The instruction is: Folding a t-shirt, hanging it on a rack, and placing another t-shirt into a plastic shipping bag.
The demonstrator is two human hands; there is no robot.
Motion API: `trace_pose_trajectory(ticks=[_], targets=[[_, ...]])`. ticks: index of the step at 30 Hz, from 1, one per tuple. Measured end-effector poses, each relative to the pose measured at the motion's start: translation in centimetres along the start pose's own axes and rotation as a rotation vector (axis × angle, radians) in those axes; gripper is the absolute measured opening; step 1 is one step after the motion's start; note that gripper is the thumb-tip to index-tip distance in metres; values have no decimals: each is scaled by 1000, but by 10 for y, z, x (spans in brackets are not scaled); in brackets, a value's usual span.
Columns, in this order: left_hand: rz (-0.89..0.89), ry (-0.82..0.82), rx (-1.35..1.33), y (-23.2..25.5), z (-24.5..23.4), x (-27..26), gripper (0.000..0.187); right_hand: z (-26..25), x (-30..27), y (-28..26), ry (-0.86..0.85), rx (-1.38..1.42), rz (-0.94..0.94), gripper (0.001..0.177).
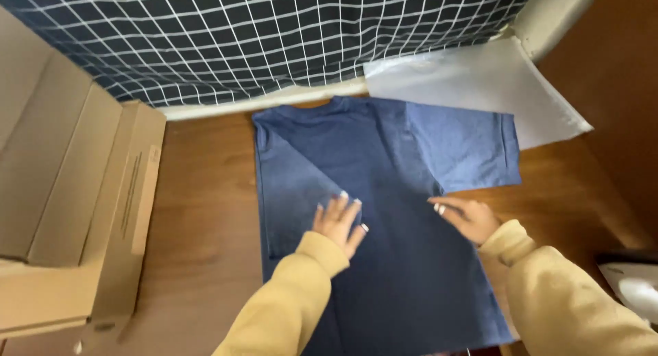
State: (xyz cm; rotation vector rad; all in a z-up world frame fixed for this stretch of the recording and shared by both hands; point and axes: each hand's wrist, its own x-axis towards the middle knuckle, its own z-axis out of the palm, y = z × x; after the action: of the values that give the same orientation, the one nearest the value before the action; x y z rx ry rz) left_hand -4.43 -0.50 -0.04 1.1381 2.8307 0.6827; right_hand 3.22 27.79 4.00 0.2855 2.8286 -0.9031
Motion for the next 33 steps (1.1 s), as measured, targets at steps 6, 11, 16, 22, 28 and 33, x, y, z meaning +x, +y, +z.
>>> trace_pose_trajectory(ticks=[6,11,16,22,28,33], targets=[[-189,186,255,-70,0,51,53,27,109,34,301,-87,40,38],[-266,129,223,-73,1,51,49,36,122,-14,275,-402,189,48],[-296,123,218,-81,-1,48,49,33,128,-3,233,-478,318,52],[-295,117,101,-88,-5,46,55,26,123,1,187,-502,383,55],[-427,431,265,-129,-13,0,50,28,135,14,175,-492,332,60],[-937,-197,335,-120,-54,-29,70,59,118,-37,193,-74,157,57]])
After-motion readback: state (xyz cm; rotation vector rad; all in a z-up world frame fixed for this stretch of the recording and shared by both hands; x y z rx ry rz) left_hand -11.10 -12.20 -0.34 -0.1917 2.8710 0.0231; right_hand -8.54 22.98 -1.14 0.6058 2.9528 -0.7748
